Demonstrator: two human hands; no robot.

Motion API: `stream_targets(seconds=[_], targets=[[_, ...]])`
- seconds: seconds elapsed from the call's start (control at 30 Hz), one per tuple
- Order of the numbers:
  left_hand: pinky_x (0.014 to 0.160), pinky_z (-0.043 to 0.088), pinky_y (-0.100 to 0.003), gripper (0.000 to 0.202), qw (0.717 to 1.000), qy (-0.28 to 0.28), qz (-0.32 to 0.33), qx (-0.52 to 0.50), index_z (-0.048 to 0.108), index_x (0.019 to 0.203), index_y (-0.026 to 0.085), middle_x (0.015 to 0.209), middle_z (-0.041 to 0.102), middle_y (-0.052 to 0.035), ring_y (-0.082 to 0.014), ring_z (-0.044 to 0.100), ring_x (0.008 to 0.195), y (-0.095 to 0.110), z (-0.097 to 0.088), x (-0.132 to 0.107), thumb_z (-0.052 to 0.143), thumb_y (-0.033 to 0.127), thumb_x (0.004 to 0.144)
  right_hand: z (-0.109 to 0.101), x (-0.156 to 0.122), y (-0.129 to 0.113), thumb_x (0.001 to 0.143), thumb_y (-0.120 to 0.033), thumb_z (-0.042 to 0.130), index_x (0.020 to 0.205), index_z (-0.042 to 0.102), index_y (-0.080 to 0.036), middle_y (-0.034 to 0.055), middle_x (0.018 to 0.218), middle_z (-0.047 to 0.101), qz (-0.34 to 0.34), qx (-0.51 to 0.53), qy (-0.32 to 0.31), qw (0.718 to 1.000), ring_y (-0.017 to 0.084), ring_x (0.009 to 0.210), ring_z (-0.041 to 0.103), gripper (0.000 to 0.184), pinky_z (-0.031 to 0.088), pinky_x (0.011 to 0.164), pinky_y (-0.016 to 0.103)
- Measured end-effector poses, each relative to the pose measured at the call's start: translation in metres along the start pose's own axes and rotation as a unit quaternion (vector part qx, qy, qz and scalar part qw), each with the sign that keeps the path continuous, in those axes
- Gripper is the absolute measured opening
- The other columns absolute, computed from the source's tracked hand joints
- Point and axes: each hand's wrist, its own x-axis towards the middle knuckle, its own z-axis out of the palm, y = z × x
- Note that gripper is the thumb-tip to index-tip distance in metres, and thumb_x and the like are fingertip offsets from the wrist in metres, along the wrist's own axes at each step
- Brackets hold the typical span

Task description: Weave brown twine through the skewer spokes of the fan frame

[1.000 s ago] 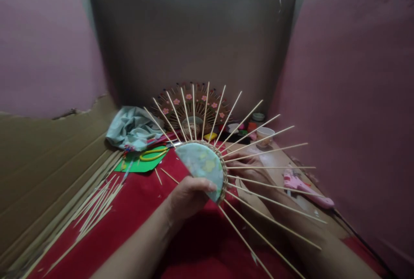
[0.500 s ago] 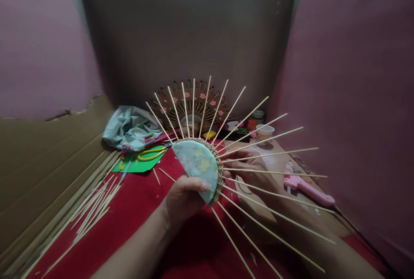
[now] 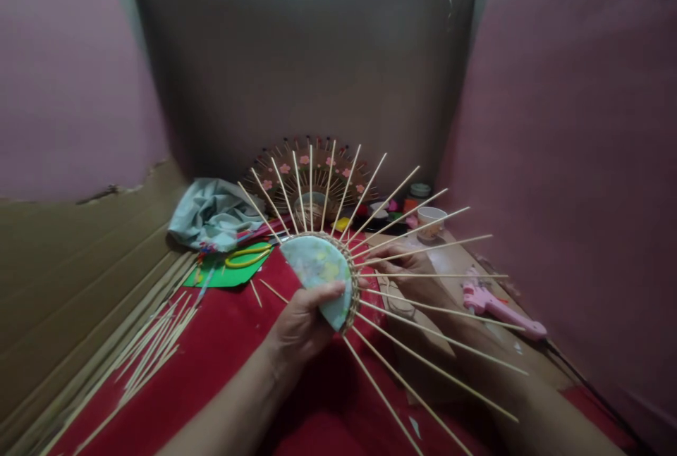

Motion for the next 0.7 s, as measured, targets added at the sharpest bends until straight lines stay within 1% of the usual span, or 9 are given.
stream_targets(seconds=[0.07,0.1,0.23,0.3,0.37,0.43,0.53,0.63,0.7], targets=[[0.053,0.051,-0.02,0.013,1.0,0.013,-0.004,0.002,0.065,0.075,0.003,0.066,0.067,-0.012,-0.0142,0.062,0.055,0.001,0.0,0.0,0.054,0.005,0.068,-0.007,0.002,0.005,0.073,-0.025,0.06,0.076,0.068,-0.022,0.0026,0.079,0.066,-0.022,-0.049,0.025,0.998,0.017,0.077,0.059,0.009,0.043,0.072,0.031],[0.053,0.051,-0.021,0.013,1.0,0.017,-0.004,0.002,0.065,0.075,0.003,0.067,0.067,-0.0121,-0.014,0.061,0.054,0.002,0.001,0.0,0.053,0.005,0.069,-0.012,0.003,0.006,0.073,-0.026,0.06,0.076,0.068,-0.022,0.003,0.08,0.066,-0.024,-0.068,0.034,0.997,0.018,0.077,0.058,0.009,0.043,0.072,0.031],[0.057,0.053,-0.021,0.017,1.0,0.025,0.003,-0.006,0.065,0.076,0.001,0.069,0.068,-0.0137,-0.0143,0.062,0.057,0.004,0.0,0.001,0.05,0.003,0.07,-0.032,0.007,0.008,0.071,-0.028,0.062,0.07,0.067,-0.022,0.0027,0.073,0.065,-0.011,-0.132,0.049,0.99,0.018,0.07,0.056,0.008,0.042,0.066,0.031],[0.057,0.053,-0.021,0.018,1.0,0.025,0.005,-0.011,0.065,0.077,0.0,0.069,0.068,-0.0141,-0.0145,0.063,0.058,0.005,-0.001,0.001,0.048,0.002,0.071,-0.041,0.009,0.009,0.069,-0.029,0.064,0.066,0.066,-0.022,0.0022,0.069,0.063,-0.012,-0.162,0.078,0.984,0.018,0.07,0.055,0.008,0.04,0.068,0.032],[0.056,0.053,-0.02,0.019,1.0,0.027,0.007,-0.013,0.064,0.076,0.0,0.067,0.068,-0.0143,-0.0147,0.063,0.057,0.006,-0.002,0.001,0.046,0.001,0.072,-0.05,0.012,0.012,0.067,-0.03,0.066,0.063,0.066,-0.021,0.0019,0.067,0.061,-0.012,-0.157,0.12,0.98,0.018,0.07,0.053,0.009,0.039,0.07,0.033],[0.054,0.053,-0.021,0.02,0.999,0.034,0.01,-0.015,0.064,0.077,0.0,0.067,0.068,-0.0143,-0.0149,0.063,0.057,0.007,-0.003,0.002,0.044,0.001,0.073,-0.057,0.014,0.018,0.065,-0.031,0.067,0.062,0.064,-0.02,0.0011,0.066,0.059,0.002,-0.086,0.155,0.984,0.016,0.067,0.052,0.011,0.039,0.066,0.031],[0.055,0.053,-0.022,0.019,0.999,0.045,0.018,-0.022,0.063,0.078,0.001,0.069,0.068,-0.0145,-0.0156,0.064,0.058,0.009,-0.005,0.003,0.044,0.0,0.073,-0.065,0.017,0.027,0.066,-0.031,0.067,0.062,0.062,-0.019,-0.0003,0.062,0.056,0.033,0.091,0.175,0.98,0.011,0.056,0.049,0.014,0.038,0.056,0.026],[0.056,0.054,-0.023,0.018,0.998,0.058,0.026,-0.024,0.062,0.08,0.002,0.07,0.069,-0.0141,-0.0161,0.064,0.058,0.01,-0.007,0.005,0.046,0.0,0.072,-0.068,0.017,0.029,0.067,-0.03,0.067,0.064,0.061,-0.018,-0.0028,0.052,0.05,0.037,0.238,0.156,0.958,0.008,0.045,0.043,0.014,0.037,0.048,0.024],[0.055,0.054,-0.024,0.018,0.997,0.069,0.027,-0.023,0.061,0.081,0.002,0.07,0.068,-0.0143,-0.0164,0.064,0.058,0.01,-0.007,0.006,0.047,-0.001,0.071,-0.069,0.015,0.027,0.069,-0.03,0.064,0.065,0.06,-0.018,-0.0062,0.044,0.04,0.019,0.303,0.128,0.944,0.006,0.038,0.034,0.013,0.034,0.042,0.022]])
